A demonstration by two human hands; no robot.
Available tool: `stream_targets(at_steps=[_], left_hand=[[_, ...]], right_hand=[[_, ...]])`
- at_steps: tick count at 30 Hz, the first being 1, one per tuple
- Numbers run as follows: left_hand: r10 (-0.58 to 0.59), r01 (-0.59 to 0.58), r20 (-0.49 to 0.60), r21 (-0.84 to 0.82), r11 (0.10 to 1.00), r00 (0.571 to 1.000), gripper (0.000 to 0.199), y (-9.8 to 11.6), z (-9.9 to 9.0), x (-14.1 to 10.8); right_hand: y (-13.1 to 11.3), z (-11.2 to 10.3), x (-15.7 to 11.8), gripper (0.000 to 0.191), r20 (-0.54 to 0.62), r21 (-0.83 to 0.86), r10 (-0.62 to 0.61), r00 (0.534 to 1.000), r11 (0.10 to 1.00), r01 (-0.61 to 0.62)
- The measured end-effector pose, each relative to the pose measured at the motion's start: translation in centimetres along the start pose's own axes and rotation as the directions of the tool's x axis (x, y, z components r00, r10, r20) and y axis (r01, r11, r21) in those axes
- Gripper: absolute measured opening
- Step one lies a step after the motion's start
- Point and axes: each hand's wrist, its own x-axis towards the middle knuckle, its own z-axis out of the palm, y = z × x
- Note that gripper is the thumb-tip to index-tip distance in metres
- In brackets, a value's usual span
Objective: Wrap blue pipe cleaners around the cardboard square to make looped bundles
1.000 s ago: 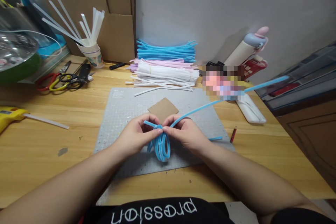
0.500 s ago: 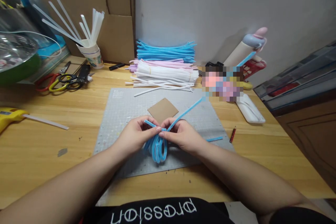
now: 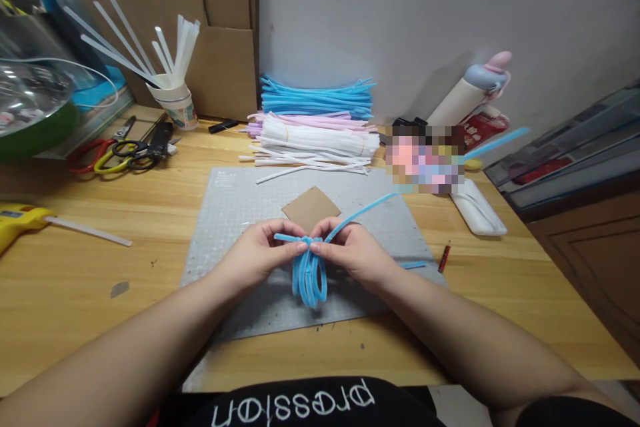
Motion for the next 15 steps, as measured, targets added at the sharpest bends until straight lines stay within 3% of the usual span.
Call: stream_targets(at_steps=[8,15], left_hand=[[0.099,-0.101,0.038,0.076,0.992,0.994,0.024,-0.53,0.08,0.17],[0.073,-0.079,0.09,0.063,0.995,0.993,0.025,-0.76,0.52,0.11]], right_hand=[[0.39,0.06,0.21,0.04,0.017,-0.003,0.011,1.0,1.0,-0.011],[0.97,-0.02,0.41,0.036,0.043,-0.005,0.055,0.998,0.998,-0.055]])
